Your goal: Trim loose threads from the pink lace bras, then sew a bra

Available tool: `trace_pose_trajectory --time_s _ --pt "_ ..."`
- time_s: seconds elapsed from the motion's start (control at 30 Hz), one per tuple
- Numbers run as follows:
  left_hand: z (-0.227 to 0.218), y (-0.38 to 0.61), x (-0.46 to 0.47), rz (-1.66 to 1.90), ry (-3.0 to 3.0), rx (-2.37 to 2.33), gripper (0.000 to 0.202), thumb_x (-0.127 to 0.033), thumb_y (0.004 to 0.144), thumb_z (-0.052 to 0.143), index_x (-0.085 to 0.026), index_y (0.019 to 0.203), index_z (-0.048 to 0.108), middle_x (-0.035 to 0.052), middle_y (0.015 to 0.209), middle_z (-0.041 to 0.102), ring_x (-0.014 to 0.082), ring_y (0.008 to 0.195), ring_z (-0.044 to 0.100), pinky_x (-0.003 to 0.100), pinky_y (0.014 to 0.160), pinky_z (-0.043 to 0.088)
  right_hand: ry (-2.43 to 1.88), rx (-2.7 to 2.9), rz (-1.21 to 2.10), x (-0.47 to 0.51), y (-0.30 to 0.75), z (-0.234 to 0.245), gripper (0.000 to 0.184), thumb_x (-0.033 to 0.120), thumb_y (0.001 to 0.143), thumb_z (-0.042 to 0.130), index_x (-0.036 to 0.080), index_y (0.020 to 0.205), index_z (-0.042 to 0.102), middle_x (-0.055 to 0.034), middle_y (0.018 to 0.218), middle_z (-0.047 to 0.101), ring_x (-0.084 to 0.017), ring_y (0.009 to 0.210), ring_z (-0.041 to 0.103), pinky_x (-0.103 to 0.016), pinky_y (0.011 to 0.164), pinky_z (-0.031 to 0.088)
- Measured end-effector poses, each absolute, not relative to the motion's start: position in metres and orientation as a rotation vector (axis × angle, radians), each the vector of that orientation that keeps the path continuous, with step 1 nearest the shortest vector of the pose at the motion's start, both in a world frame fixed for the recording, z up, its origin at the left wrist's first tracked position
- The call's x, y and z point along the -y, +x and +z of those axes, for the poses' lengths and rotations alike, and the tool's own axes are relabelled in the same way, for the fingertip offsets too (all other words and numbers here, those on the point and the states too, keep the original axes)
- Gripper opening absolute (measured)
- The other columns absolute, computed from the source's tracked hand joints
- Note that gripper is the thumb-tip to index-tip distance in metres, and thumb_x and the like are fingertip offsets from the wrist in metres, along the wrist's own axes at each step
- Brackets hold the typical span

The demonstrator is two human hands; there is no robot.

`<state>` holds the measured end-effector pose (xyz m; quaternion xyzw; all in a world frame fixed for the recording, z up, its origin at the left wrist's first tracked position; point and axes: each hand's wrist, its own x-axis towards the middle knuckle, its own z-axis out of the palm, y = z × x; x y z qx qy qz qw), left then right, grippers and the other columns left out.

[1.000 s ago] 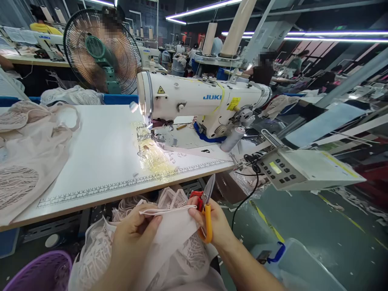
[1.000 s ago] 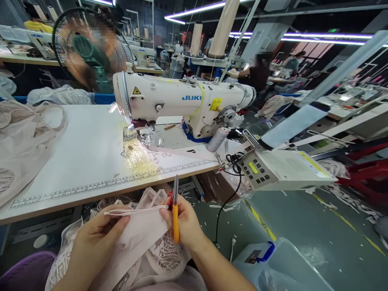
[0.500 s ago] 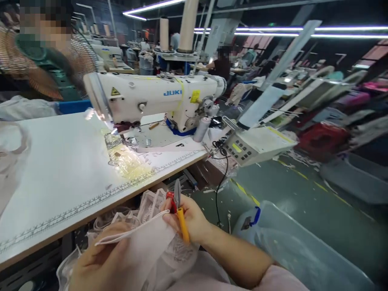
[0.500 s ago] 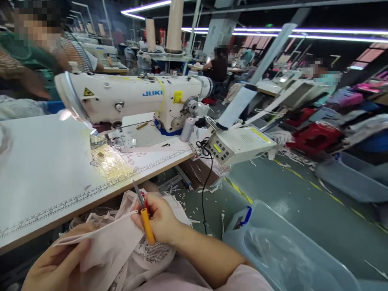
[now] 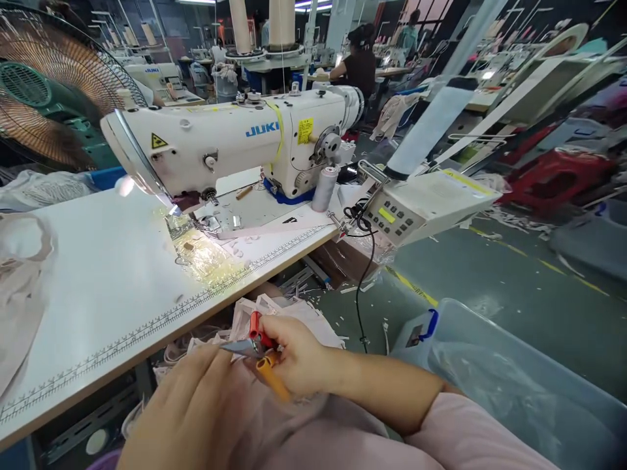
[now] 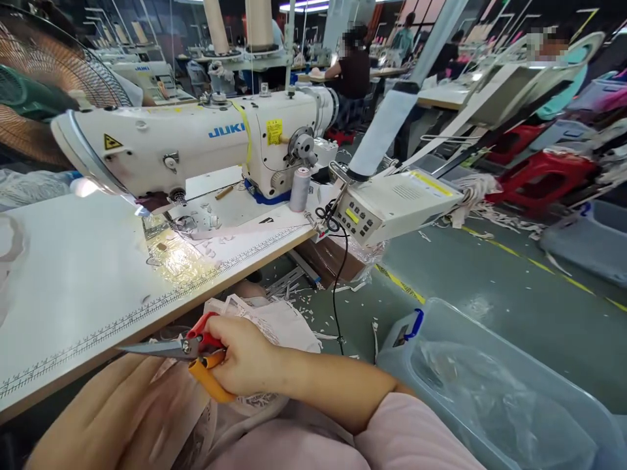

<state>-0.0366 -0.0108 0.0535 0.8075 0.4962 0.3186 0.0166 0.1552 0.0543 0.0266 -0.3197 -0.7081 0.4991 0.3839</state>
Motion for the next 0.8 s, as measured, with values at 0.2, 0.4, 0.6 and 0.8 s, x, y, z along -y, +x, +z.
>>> trace_pose_trajectory --time_s 0.2,0.4,0.6,0.8 --pt "0.069 -0.008 -0.018 0.631 1.873 -1.550 0.023 -0.036 0.084 0.046 -0.024 0.074 0.063 -0.0010 0.068 0.066 0.0170 0.062 0.062 0.024 0.056 0.048 -0.870 1.797 1.265 -0.056 0.161 0.028 0.032 0.041 0.066 0.067 0.019 0.067 0.044 0.0053 0.062 0.043 -0.008 0.054 0.036 -0.019 0.051 0.035" --pt "0.061 -0.025 -0.025 0.675 1.434 -1.463 0.029 -0.047 0.077 0.058 -0.021 0.085 0.069 0.0037 0.083 0.070 0.0201 0.071 0.063 0.025 0.064 0.051 -0.934 1.742 1.385 -0.061 0.166 0.020 0.044 0.050 0.059 0.072 0.018 0.066 0.043 0.0063 0.060 0.040 -0.007 0.053 0.031 -0.018 0.046 0.030" --pt "0.058 -0.027 -0.028 0.763 1.263 -1.541 0.032 -0.050 0.070 0.066 -0.021 0.084 0.072 0.0032 0.082 0.071 0.0210 0.079 0.063 0.021 0.065 0.050 -0.929 1.763 1.367 -0.063 0.166 0.021 0.041 0.041 0.060 0.072 0.019 0.062 0.038 0.0075 0.057 0.038 -0.006 0.052 0.030 -0.018 0.045 0.028" --pt "0.067 -0.017 -0.024 0.929 1.293 -1.652 0.026 -0.047 0.062 0.072 -0.023 0.072 0.072 -0.0001 0.067 0.068 0.0187 0.073 0.062 0.018 0.062 0.048 -0.967 1.834 1.371 -0.059 0.165 0.024 0.024 0.015 0.061 0.065 0.018 0.062 0.041 0.0074 0.059 0.041 -0.006 0.054 0.035 -0.017 0.047 0.028"
